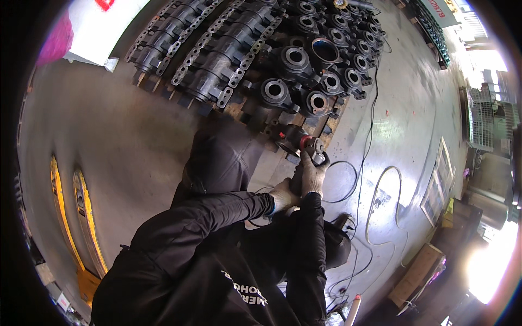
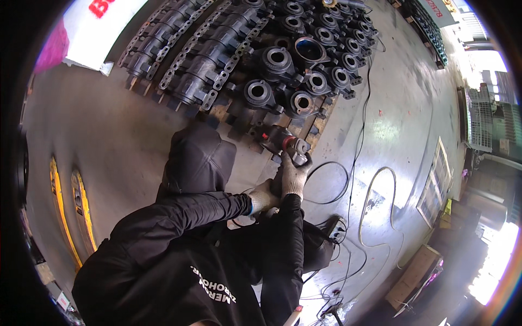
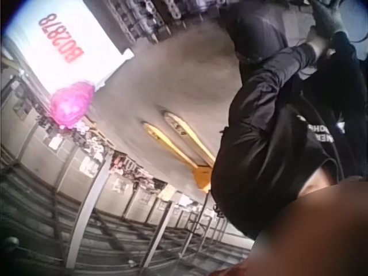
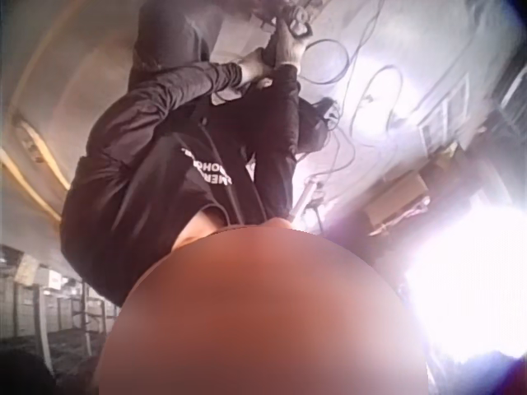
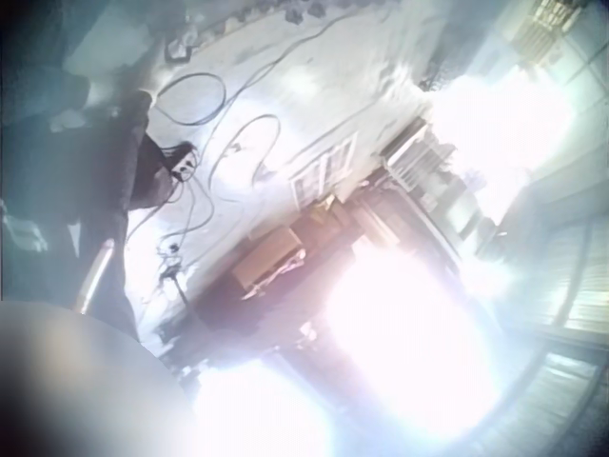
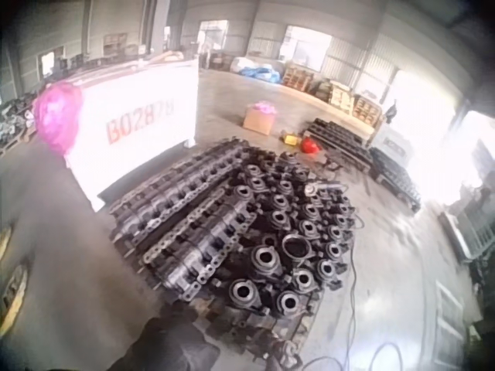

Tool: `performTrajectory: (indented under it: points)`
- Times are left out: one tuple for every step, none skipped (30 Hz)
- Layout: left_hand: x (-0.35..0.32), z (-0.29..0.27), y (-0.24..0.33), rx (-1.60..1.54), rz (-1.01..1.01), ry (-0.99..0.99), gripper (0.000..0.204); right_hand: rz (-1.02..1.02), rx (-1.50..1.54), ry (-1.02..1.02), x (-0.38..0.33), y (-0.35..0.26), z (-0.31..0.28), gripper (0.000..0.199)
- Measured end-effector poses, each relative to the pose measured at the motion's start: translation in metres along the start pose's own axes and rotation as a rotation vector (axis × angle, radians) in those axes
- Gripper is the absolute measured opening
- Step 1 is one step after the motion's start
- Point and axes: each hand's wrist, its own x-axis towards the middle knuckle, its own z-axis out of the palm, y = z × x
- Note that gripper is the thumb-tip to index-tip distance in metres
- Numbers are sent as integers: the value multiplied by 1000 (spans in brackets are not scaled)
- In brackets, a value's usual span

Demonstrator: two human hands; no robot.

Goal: The person sits on the floor and uses an angle grinder to smooth the surfaces of cylindrical metal parts arranged on a wooden pallet. They handle the parts one by one, rotating them to grind different sides, and place them back on the pallet after finishing.

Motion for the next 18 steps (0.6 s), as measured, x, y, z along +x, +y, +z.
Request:
performTrajectory:
  points:
    - [7, 3, -5, 6, 22, -17, 86, -31, -43, 48, 10, 9, 0, 79]
    - [20, 7, -12, 13, 45, -34, 86, -33, -80, 80, 18, 16, -7, 80]
    - [19, 6, -8, 19, 60, -57, 85, -25, -118, 114, 19, 15, -10, 82]
    - [17, 5, -4, -11, 33, -99, 86, -17, -156, 148, 19, 15, -13, 84]
    - [16, 3, 0, -42, 7, -142, 86, 48, -191, 169, 20, 14, -17, 86]
    - [11, 0, 10, -67, -13, -187, 87, 45, -175, 168, 17, 11, -19, 86]
    - [18, -1, 1, -27, 11, -158, 87, 35, -158, 146, 15, 6, -13, 86]
    - [30, 0, -13, 13, 33, -127, 88, 26, -141, 124, 13, 1, -5, 86]
    - [27, -1, -8, 57, 56, -117, 88, 6, -101, 95, 12, 1, -5, 86]
    - [22, -1, -5, 35, 55, -75, 86, -14, -61, 66, 10, 1, -3, 86]
    - [15, 0, -3, 14, 55, -33, 85, -35, -22, 36, 10, 1, -2, 86]
    - [1, -1, 9, -7, 56, 3, 83, -15, -27, 63, 9, -1, -6, 87]
    - [-8, -5, 18, -1, 38, -21, 82, 7, -35, 76, 5, -3, -6, 87]
    - [-14, -10, 26, 6, 19, -46, 81, 30, -43, 91, 2, -6, -7, 87]
    - [-16, -14, 33, 14, 8, -68, 81, 62, -68, 124, 2, -12, -8, 87]
    - [-15, -17, 36, -36, -20, -142, 81, 79, -87, 144, 3, -13, -9, 87]
    - [-15, -20, 38, -86, -47, -216, 82, 96, -106, 166, 5, -13, -10, 87]
    - [-15, -22, 39, -134, -75, -291, 82, 113, -123, 188, 5, -13, -10, 87]
